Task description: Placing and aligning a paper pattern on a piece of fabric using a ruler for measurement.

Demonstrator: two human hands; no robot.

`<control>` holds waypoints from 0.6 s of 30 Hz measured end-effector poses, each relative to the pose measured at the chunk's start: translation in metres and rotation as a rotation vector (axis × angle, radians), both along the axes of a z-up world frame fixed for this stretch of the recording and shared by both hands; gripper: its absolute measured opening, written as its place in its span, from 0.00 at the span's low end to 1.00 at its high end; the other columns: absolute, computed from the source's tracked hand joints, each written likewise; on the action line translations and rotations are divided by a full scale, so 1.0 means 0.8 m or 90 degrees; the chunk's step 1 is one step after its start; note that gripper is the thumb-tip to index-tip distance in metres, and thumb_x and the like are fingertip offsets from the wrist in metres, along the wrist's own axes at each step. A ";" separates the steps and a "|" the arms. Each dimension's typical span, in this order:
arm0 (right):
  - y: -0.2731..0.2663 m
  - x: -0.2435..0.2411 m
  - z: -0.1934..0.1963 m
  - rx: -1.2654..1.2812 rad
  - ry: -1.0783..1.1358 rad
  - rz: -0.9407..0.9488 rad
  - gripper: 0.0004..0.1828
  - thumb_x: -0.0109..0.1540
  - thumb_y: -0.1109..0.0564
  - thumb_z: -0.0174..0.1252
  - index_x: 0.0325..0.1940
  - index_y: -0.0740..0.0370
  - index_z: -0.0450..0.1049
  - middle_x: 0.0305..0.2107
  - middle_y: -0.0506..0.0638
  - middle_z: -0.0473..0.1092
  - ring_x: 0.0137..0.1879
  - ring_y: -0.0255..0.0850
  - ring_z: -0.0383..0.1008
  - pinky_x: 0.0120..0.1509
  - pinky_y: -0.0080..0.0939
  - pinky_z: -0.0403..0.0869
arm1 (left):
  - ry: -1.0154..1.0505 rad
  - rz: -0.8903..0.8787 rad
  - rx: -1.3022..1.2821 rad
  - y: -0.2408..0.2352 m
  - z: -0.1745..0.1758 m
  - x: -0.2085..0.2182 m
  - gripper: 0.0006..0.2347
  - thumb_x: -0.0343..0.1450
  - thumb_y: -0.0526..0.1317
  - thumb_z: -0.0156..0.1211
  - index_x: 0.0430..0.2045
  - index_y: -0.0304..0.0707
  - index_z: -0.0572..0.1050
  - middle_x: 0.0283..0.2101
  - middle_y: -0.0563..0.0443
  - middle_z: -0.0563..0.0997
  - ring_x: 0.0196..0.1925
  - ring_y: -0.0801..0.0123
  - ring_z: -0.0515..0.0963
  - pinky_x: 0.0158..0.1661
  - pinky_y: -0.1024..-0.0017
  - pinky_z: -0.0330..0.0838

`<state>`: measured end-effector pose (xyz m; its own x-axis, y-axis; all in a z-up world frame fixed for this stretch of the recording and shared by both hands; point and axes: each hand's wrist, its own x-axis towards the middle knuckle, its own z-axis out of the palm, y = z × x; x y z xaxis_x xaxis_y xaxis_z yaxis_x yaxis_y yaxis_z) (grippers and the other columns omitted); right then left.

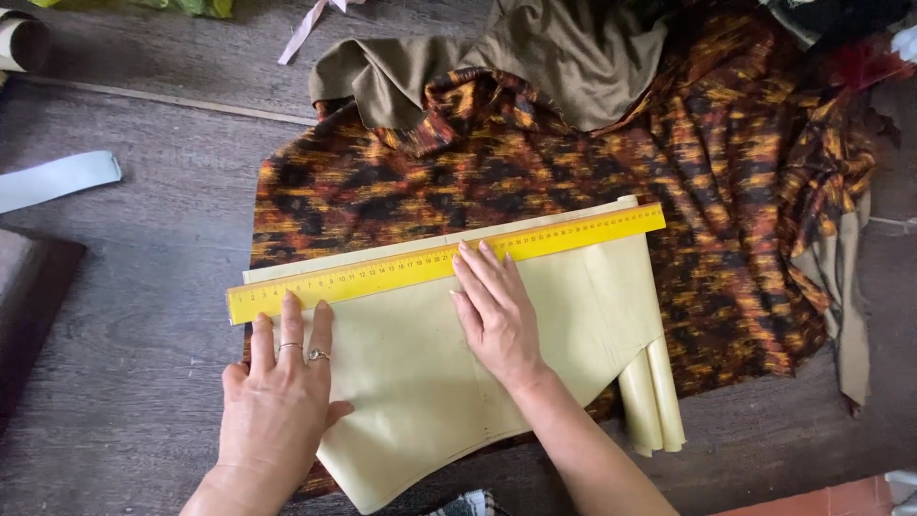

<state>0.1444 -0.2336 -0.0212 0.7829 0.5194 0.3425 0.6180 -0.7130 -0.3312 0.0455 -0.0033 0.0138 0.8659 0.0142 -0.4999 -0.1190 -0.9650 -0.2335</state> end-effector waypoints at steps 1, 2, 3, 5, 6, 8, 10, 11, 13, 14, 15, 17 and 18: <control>0.001 0.000 0.000 0.004 -0.003 -0.005 0.20 0.66 0.55 0.51 0.63 0.61 0.66 0.61 0.53 0.64 0.70 0.50 0.61 0.75 0.56 0.59 | -0.006 -0.001 -0.001 0.000 0.000 0.000 0.51 0.57 0.70 0.52 0.68 0.43 0.36 0.72 0.33 0.42 0.68 0.45 0.54 0.41 0.64 0.76; 0.001 0.000 0.000 0.008 -0.005 -0.010 0.20 0.66 0.55 0.51 0.62 0.60 0.66 0.61 0.53 0.64 0.69 0.50 0.62 0.75 0.56 0.59 | -0.013 -0.001 -0.002 0.001 0.000 0.000 0.51 0.57 0.70 0.52 0.68 0.43 0.37 0.72 0.33 0.43 0.68 0.45 0.54 0.41 0.64 0.76; 0.001 0.000 0.000 0.007 -0.005 -0.012 0.20 0.66 0.55 0.51 0.62 0.60 0.66 0.61 0.53 0.64 0.69 0.50 0.62 0.75 0.56 0.59 | -0.012 -0.003 -0.003 0.000 0.000 0.000 0.51 0.57 0.70 0.52 0.68 0.43 0.37 0.72 0.33 0.43 0.68 0.45 0.54 0.41 0.64 0.76; 0.000 0.000 -0.001 0.007 0.002 -0.013 0.20 0.66 0.56 0.51 0.63 0.59 0.65 0.62 0.52 0.63 0.70 0.49 0.61 0.75 0.56 0.59 | 0.002 0.001 0.008 -0.001 0.001 0.001 0.51 0.57 0.71 0.51 0.68 0.44 0.36 0.72 0.33 0.42 0.68 0.46 0.54 0.41 0.64 0.76; 0.000 0.000 -0.001 0.006 0.002 -0.014 0.20 0.66 0.56 0.51 0.63 0.59 0.65 0.62 0.52 0.63 0.70 0.49 0.61 0.75 0.56 0.59 | 0.003 0.001 0.007 -0.001 0.001 0.001 0.51 0.57 0.71 0.51 0.68 0.44 0.36 0.72 0.33 0.42 0.68 0.46 0.54 0.41 0.64 0.76; 0.000 0.000 -0.003 -0.003 0.004 -0.017 0.21 0.67 0.55 0.50 0.64 0.59 0.64 0.62 0.51 0.63 0.71 0.49 0.60 0.75 0.56 0.58 | -0.006 0.003 0.009 0.000 0.001 0.001 0.51 0.56 0.71 0.51 0.68 0.45 0.37 0.72 0.34 0.42 0.68 0.46 0.54 0.40 0.65 0.76; 0.000 0.000 -0.002 -0.004 0.003 -0.016 0.21 0.66 0.55 0.50 0.64 0.59 0.65 0.62 0.51 0.63 0.70 0.49 0.60 0.75 0.56 0.58 | -0.021 -0.003 0.013 0.001 -0.003 -0.002 0.51 0.56 0.72 0.51 0.68 0.45 0.38 0.72 0.34 0.43 0.68 0.47 0.55 0.40 0.65 0.76; 0.000 0.000 -0.002 -0.006 0.001 -0.017 0.21 0.66 0.55 0.50 0.63 0.59 0.65 0.62 0.52 0.63 0.70 0.49 0.60 0.75 0.56 0.58 | -0.037 -0.009 0.018 0.001 -0.004 -0.003 0.51 0.55 0.72 0.50 0.68 0.45 0.38 0.72 0.34 0.44 0.68 0.47 0.55 0.39 0.66 0.76; 0.000 0.001 -0.002 -0.002 0.004 -0.016 0.20 0.66 0.55 0.50 0.63 0.59 0.65 0.62 0.52 0.63 0.70 0.49 0.60 0.75 0.55 0.58 | -0.017 -0.009 0.013 0.001 0.002 0.001 0.51 0.57 0.72 0.50 0.68 0.44 0.37 0.72 0.34 0.43 0.68 0.46 0.54 0.40 0.65 0.76; 0.000 0.000 -0.003 0.002 0.007 -0.016 0.20 0.66 0.55 0.50 0.63 0.59 0.66 0.62 0.52 0.63 0.70 0.49 0.60 0.76 0.55 0.57 | 0.002 -0.010 0.009 0.001 0.005 0.002 0.50 0.58 0.71 0.49 0.68 0.43 0.36 0.72 0.33 0.41 0.69 0.45 0.53 0.41 0.64 0.76; -0.001 0.002 -0.003 0.002 0.009 -0.017 0.20 0.66 0.55 0.50 0.63 0.59 0.66 0.62 0.52 0.63 0.70 0.49 0.60 0.76 0.55 0.57 | 0.004 -0.010 0.009 0.001 0.002 0.000 0.50 0.58 0.71 0.49 0.68 0.43 0.36 0.72 0.33 0.41 0.69 0.45 0.53 0.41 0.64 0.76; -0.001 0.001 -0.004 0.028 0.017 -0.005 0.21 0.66 0.53 0.52 0.62 0.62 0.67 0.61 0.53 0.64 0.70 0.50 0.60 0.75 0.57 0.57 | -0.180 -0.038 0.030 0.003 -0.002 -0.008 0.51 0.51 0.72 0.54 0.66 0.47 0.49 0.69 0.39 0.54 0.63 0.53 0.61 0.34 0.69 0.76; -0.002 0.001 -0.004 0.028 0.023 -0.005 0.21 0.66 0.53 0.52 0.62 0.62 0.67 0.61 0.53 0.64 0.70 0.50 0.60 0.75 0.57 0.57 | -0.174 -0.038 0.030 0.003 0.000 -0.008 0.51 0.51 0.72 0.54 0.66 0.47 0.49 0.69 0.39 0.54 0.63 0.53 0.61 0.34 0.69 0.76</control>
<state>0.1448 -0.2353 -0.0245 0.7990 0.4985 0.3363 0.5997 -0.7019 -0.3843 0.0393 -0.0008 0.0139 0.9683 -0.0239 -0.2485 -0.1027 -0.9454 -0.3092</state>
